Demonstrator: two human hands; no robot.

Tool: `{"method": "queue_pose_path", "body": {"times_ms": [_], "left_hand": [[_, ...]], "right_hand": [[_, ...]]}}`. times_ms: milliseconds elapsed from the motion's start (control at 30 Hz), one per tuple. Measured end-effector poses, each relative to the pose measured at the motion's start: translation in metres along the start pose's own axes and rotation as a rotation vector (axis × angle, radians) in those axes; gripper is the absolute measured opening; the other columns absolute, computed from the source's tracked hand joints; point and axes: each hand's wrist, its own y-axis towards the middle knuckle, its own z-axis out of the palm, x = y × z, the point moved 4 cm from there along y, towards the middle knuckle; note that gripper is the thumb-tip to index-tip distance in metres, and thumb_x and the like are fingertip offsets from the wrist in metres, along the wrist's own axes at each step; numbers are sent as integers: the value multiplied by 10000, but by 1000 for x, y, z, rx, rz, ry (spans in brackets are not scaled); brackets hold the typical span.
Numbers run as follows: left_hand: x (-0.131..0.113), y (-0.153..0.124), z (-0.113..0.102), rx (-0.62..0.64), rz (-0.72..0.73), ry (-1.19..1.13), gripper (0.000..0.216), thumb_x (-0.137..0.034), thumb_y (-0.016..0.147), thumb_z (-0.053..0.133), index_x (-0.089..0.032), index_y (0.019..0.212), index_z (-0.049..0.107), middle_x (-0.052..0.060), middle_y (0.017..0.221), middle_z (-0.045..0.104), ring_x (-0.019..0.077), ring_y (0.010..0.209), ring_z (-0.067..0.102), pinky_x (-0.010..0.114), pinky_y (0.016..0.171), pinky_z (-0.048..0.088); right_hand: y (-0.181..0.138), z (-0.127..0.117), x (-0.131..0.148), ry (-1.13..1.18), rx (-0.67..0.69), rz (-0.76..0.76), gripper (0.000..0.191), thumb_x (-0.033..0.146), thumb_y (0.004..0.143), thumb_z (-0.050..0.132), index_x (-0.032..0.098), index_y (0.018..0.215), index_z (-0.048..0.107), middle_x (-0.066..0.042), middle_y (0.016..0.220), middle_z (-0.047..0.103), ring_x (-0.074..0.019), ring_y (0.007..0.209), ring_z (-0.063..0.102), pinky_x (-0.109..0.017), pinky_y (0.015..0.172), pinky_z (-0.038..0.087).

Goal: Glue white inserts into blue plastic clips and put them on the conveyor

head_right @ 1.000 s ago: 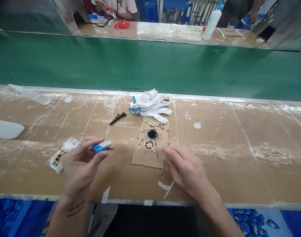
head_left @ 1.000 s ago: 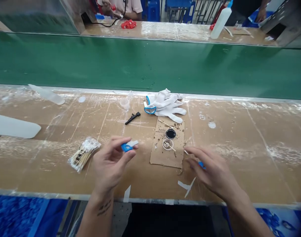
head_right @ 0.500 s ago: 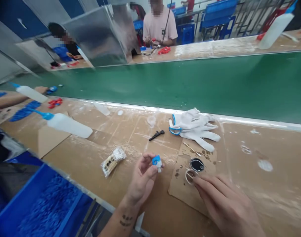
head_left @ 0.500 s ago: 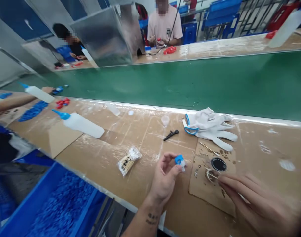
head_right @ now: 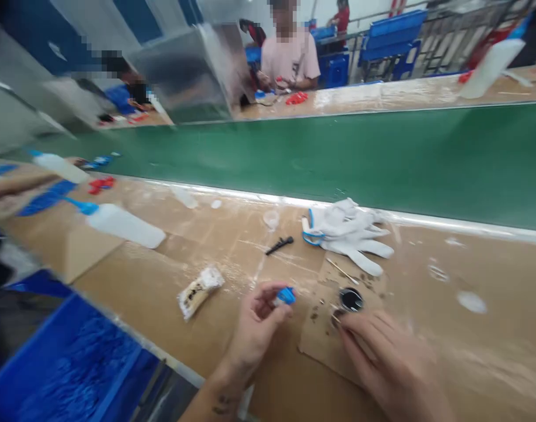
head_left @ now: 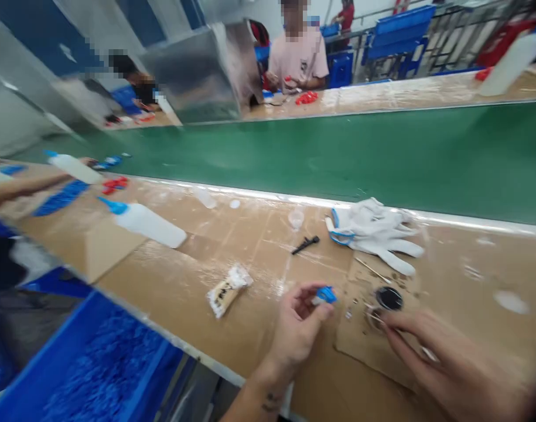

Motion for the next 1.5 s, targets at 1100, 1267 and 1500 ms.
{"method": "queue_pose_path", "body": {"times_ms": [1100,1267,1500], "left_hand": [[-21,-19,20,322,661,572,277,-261,876,847,-178,1128,767,30,855,814,162,772,741,279,717,575],[-19,-20,20,322,682,562,293,-276,872,850,-185,1137,764,29,847,814,165,764,746,293,736,573],[-20,-21,20,334,698,549,300,-242,867,855,-186,1146,761,25,859,820,159,768,753,295,755,570]], "right_hand": [[11,-16,37,433,-145,174,312,-79,822,707,200,963,710,13,837,716,-148,759,667,-324,667,530],[12,-16,38,408,-111,161,295,-79,825,701,193,940,698,19,819,703,-140,747,661,-322,661,530],[12,-21,40,407,-126,143,306,-77,826,701,197,963,711,8,835,720,-148,752,674,-327,658,542]]}}
